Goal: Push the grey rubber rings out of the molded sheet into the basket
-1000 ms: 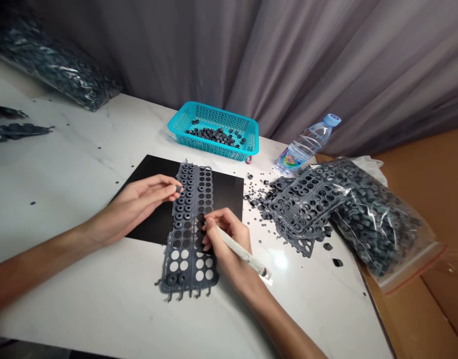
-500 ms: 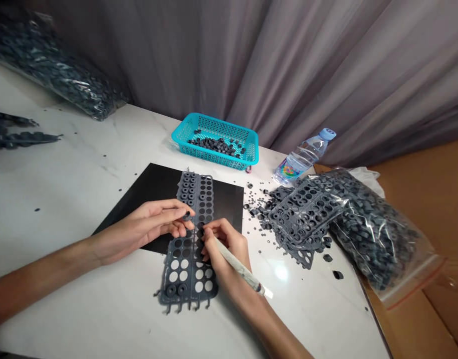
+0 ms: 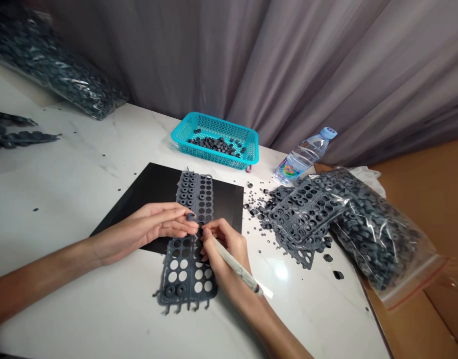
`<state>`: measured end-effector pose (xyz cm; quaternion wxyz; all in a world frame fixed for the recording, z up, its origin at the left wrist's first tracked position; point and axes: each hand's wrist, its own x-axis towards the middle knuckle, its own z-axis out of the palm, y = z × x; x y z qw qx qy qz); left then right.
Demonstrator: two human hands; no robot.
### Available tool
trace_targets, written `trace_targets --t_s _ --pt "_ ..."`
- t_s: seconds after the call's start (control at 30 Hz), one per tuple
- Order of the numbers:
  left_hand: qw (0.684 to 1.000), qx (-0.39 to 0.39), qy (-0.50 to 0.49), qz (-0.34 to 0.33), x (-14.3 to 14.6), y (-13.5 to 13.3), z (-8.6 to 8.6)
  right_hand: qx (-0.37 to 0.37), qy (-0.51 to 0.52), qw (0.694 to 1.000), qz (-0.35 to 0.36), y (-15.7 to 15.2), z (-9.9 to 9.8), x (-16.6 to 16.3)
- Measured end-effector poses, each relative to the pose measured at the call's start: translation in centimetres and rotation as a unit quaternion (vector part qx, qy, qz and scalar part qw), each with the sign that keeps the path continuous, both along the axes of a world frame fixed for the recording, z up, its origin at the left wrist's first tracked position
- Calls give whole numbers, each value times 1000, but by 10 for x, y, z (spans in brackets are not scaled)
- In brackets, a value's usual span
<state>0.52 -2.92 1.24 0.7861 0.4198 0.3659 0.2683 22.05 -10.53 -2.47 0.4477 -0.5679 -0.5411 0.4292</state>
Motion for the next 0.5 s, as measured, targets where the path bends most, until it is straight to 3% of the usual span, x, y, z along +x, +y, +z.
trace_targets --t_s 0.17,0.27,0.4,0.5 --pt "1000 10 16 -19 -1 -4 -1 -3 12 1000 -10 0 6 -4" --pt "998 62 26 -7 4 6 4 -3 8 1000 -5 -1 11 -6" --pt "973 225 36 39 28 73 23 -10 15 1000 3 -2 12 -6" --pt "898 431 79 48 54 146 42 -13 18 1000 4 -2 11 -6"
